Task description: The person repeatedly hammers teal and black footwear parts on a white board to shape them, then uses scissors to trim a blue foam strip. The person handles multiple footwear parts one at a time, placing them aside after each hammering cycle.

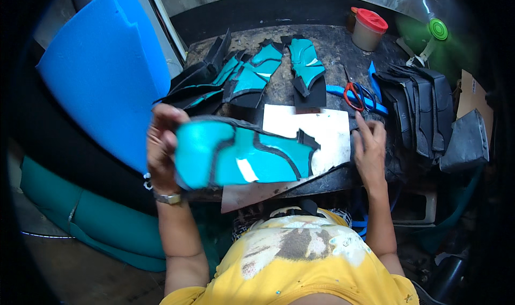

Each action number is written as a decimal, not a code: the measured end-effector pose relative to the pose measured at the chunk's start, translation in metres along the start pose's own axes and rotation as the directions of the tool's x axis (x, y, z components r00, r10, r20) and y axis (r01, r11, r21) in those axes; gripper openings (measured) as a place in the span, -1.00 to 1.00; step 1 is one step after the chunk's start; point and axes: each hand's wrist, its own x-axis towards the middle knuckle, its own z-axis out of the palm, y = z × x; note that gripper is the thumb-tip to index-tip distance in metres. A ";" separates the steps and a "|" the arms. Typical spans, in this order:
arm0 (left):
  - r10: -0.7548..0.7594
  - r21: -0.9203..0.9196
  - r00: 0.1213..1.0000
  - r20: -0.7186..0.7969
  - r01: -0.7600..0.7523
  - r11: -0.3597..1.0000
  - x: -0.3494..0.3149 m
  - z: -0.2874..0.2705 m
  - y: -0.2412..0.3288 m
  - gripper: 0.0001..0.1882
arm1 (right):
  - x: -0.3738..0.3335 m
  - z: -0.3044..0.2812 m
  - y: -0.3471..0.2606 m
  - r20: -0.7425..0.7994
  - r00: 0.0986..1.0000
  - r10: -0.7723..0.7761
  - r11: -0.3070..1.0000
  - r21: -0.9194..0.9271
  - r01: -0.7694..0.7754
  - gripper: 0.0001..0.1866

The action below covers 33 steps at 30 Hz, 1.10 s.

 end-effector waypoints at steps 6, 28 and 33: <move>0.032 -0.117 0.993 -0.113 -0.045 0.992 0.082 -0.032 0.034 -0.62 | 0.091 0.060 -0.033 0.080 0.957 -0.279 0.958 -0.051 0.283 -0.05; -0.822 0.437 0.494 0.284 0.696 0.570 0.005 0.078 -0.094 -0.27 | -0.025 -0.034 0.012 0.073 0.996 -0.047 0.988 -0.142 0.057 -0.54; -0.775 0.818 0.480 0.411 0.181 0.546 0.024 0.064 -0.052 -0.35 | -0.041 -0.020 0.068 0.201 0.955 0.219 0.936 -0.319 -0.147 -0.41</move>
